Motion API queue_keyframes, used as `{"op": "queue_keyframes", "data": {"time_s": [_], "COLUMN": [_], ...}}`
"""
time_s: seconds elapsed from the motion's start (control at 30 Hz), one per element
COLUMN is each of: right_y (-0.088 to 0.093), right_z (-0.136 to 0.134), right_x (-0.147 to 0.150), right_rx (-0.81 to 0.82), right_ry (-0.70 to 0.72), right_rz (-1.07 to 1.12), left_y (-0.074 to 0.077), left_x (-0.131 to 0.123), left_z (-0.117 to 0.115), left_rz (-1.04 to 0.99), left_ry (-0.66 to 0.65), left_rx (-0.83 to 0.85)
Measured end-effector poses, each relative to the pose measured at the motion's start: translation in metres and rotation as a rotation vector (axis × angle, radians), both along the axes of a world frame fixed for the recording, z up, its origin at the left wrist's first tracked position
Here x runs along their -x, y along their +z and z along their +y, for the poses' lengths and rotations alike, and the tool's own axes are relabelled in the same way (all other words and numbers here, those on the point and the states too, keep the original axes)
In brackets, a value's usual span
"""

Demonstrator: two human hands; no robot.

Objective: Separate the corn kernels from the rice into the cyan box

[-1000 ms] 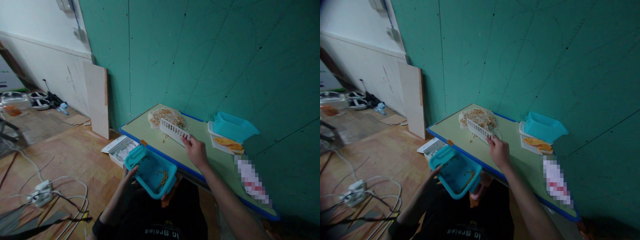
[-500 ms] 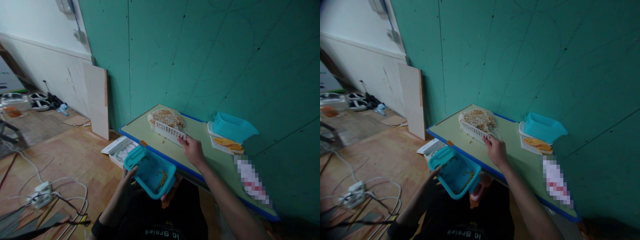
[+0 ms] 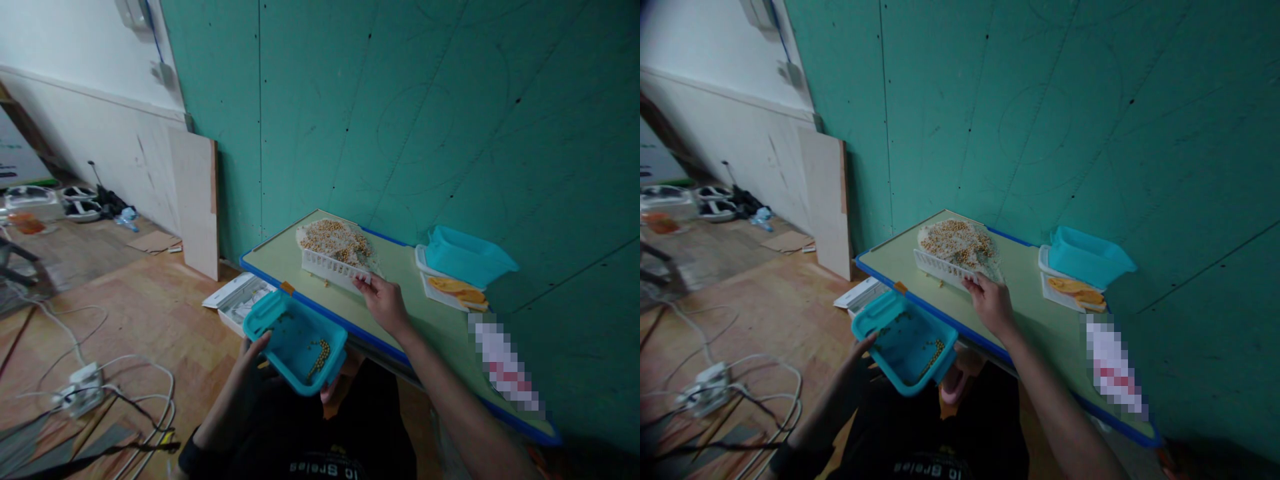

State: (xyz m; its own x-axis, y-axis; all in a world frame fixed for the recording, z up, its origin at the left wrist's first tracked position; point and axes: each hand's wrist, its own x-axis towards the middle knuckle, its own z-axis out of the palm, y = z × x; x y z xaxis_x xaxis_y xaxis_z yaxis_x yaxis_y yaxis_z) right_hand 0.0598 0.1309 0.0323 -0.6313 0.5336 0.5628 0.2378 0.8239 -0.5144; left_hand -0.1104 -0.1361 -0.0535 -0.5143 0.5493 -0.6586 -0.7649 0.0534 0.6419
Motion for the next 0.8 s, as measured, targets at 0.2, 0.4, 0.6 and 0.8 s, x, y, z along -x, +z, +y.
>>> {"op": "queue_keyframes", "data": {"time_s": [0.2, 0.4, 0.6, 0.8], "right_y": [-0.001, -0.005, -0.011, 0.007], "right_z": [-0.012, -0.038, -0.064, -0.015], "right_x": [-0.007, -0.030, -0.050, -0.043], "right_rx": [0.046, 0.015, -0.058, -0.002], "right_ry": [0.034, 0.052, 0.083, -0.085], "right_rz": [0.014, 0.014, 0.017, 0.093], "left_y": [-0.004, -0.001, 0.001, 0.000], "left_x": [0.002, -0.004, -0.009, -0.015], "left_z": [0.001, 0.002, 0.006, 0.005], "left_rz": [0.061, 0.009, 0.013, 0.008], "left_ry": [-0.023, -0.003, 0.003, 0.016], "left_rx": [-0.004, -0.041, -0.050, -0.065]}}
